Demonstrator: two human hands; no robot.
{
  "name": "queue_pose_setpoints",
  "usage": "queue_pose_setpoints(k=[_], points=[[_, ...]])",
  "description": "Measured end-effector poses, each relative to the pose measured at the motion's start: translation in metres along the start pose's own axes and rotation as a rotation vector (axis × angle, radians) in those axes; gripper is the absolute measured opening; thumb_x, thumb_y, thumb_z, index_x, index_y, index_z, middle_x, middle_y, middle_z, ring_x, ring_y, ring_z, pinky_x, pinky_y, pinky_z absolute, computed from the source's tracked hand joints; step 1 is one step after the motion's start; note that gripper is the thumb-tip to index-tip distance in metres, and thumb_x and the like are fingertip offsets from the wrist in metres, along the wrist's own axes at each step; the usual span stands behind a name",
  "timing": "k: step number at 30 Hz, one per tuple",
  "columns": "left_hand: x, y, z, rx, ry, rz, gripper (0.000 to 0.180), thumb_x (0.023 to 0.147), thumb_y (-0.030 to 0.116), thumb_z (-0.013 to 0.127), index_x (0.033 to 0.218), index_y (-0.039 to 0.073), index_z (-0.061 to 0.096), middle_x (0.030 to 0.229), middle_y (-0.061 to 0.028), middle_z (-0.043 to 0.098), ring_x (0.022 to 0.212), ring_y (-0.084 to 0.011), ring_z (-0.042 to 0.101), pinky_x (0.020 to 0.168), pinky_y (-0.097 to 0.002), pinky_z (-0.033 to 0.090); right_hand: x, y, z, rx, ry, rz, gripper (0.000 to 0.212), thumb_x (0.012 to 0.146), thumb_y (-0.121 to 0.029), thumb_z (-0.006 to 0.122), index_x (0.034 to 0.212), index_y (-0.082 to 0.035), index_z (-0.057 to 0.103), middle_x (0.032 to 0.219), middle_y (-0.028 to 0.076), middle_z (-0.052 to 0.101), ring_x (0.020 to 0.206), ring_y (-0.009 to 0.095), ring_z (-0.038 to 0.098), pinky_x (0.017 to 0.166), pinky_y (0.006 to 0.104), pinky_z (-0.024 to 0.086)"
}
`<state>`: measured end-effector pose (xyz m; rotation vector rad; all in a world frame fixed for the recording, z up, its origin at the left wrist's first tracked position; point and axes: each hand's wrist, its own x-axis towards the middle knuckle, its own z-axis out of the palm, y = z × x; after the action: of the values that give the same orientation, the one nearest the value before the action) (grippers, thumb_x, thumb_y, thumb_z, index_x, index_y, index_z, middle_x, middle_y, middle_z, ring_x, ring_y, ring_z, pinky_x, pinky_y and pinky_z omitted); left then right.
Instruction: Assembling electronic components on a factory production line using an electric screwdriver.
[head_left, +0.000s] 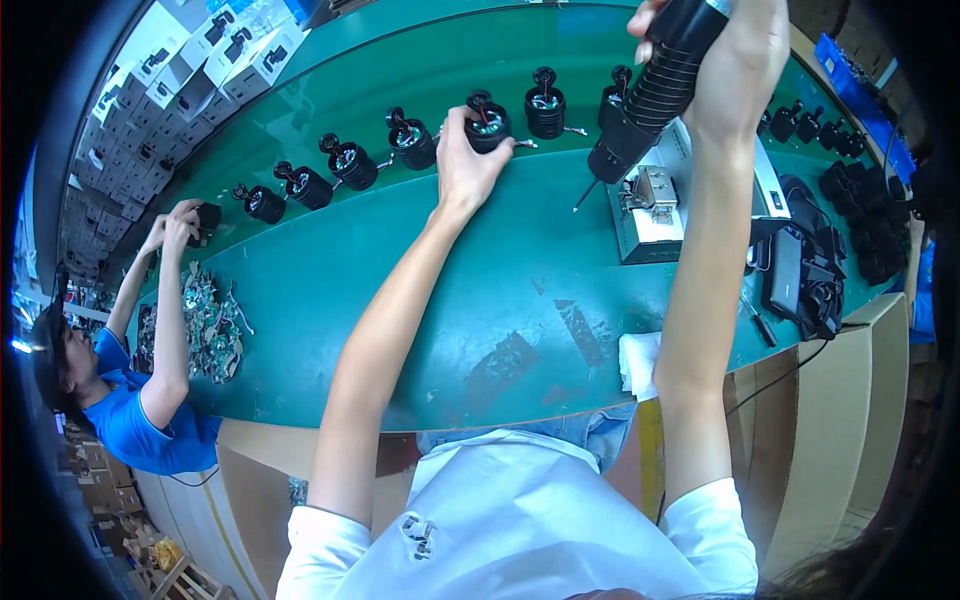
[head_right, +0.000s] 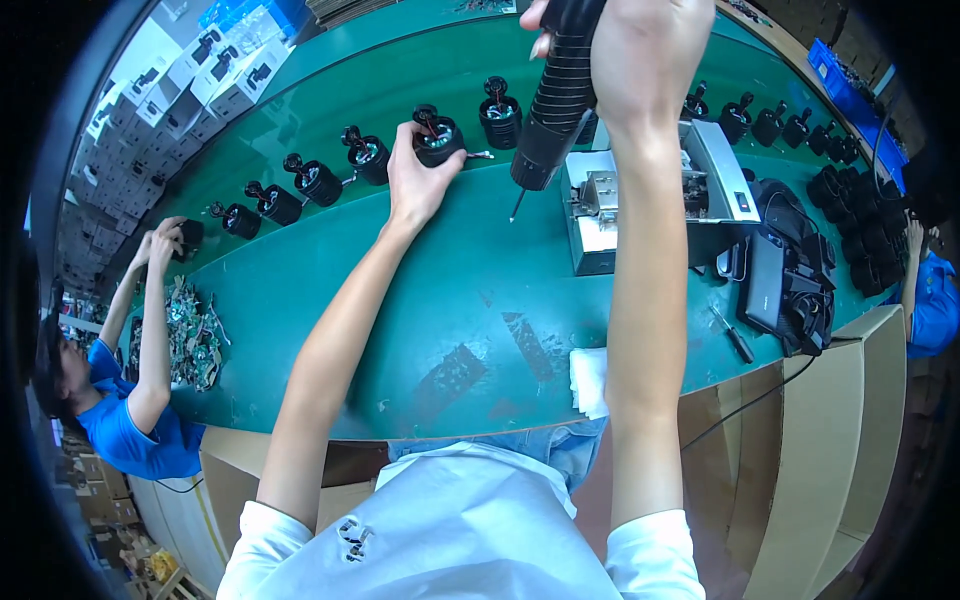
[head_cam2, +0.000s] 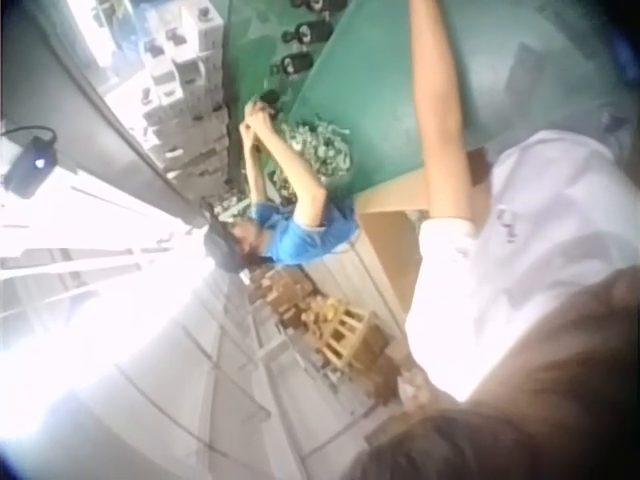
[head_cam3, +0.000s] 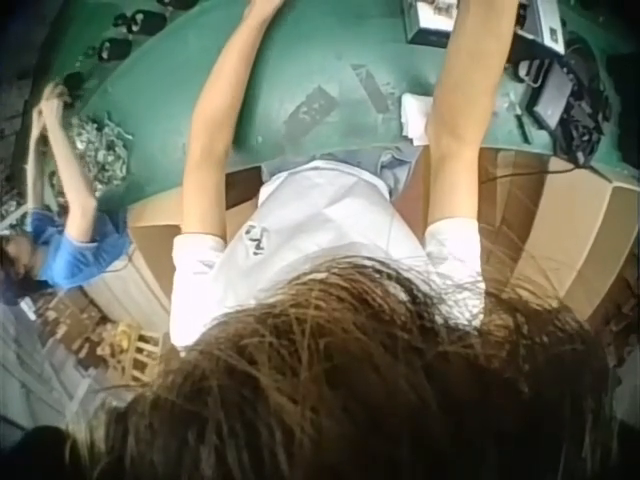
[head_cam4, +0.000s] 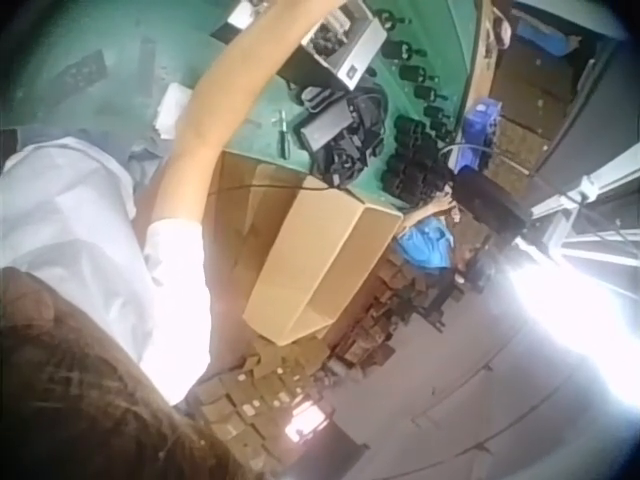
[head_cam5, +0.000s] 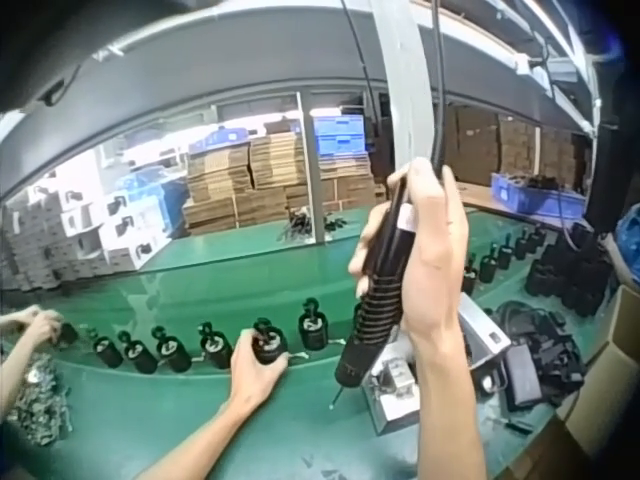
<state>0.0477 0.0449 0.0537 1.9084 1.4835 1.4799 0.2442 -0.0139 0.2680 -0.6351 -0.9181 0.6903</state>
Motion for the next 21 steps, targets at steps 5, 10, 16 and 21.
queue_pose_setpoints(k=[5, 10, 16, 21], points=[[-0.043, 0.033, -0.015, -0.231, -0.319, 0.038, 0.052, 0.074, 0.011, 0.082, 0.119, 0.002, 0.059, 0.110, -0.0135, 0.067, 0.094, -0.0272, 0.066, 0.090, -0.0377, 0.053, -0.007, 0.002, 0.003, -0.044, 0.126, -0.128, 0.035, 0.108, -0.045, 0.052, 0.109, -0.010, 0.054, 0.065, 0.003, 0.061, 0.041, 0.013, 0.059, 0.033, 0.0228, 0.040], [-0.067, 0.022, -0.017, -0.249, -0.559, -0.002, 0.052, 0.073, 0.011, 0.082, 0.118, 0.001, 0.059, 0.114, -0.0124, 0.067, 0.097, -0.0266, 0.066, 0.090, -0.0372, 0.054, -0.015, 0.036, 0.005, -0.111, 0.068, -0.233, 0.034, 0.108, -0.044, 0.053, 0.110, -0.010, 0.054, 0.065, 0.003, 0.061, 0.041, 0.013, 0.058, 0.033, 0.0228, 0.040], [-0.070, 0.002, -0.020, -0.275, -0.530, 0.045, 0.052, 0.072, 0.012, 0.082, 0.117, 0.001, 0.058, 0.115, -0.0119, 0.066, 0.098, -0.0275, 0.066, 0.091, -0.0375, 0.053, -0.004, 0.086, 0.004, -0.194, -0.007, -0.378, 0.032, 0.108, -0.043, 0.054, 0.110, -0.010, 0.055, 0.065, 0.003, 0.061, 0.041, 0.013, 0.058, 0.033, 0.0227, 0.039], [-0.068, -0.015, -0.026, -0.279, -0.535, 0.081, 0.052, 0.072, 0.012, 0.082, 0.116, 0.001, 0.057, 0.117, -0.0123, 0.066, 0.099, -0.0286, 0.066, 0.091, -0.0381, 0.053, -0.004, 0.114, 0.006, -0.244, -0.001, -0.323, 0.032, 0.108, -0.042, 0.054, 0.110, -0.010, 0.055, 0.065, 0.003, 0.061, 0.041, 0.013, 0.057, 0.034, 0.0228, 0.040]])
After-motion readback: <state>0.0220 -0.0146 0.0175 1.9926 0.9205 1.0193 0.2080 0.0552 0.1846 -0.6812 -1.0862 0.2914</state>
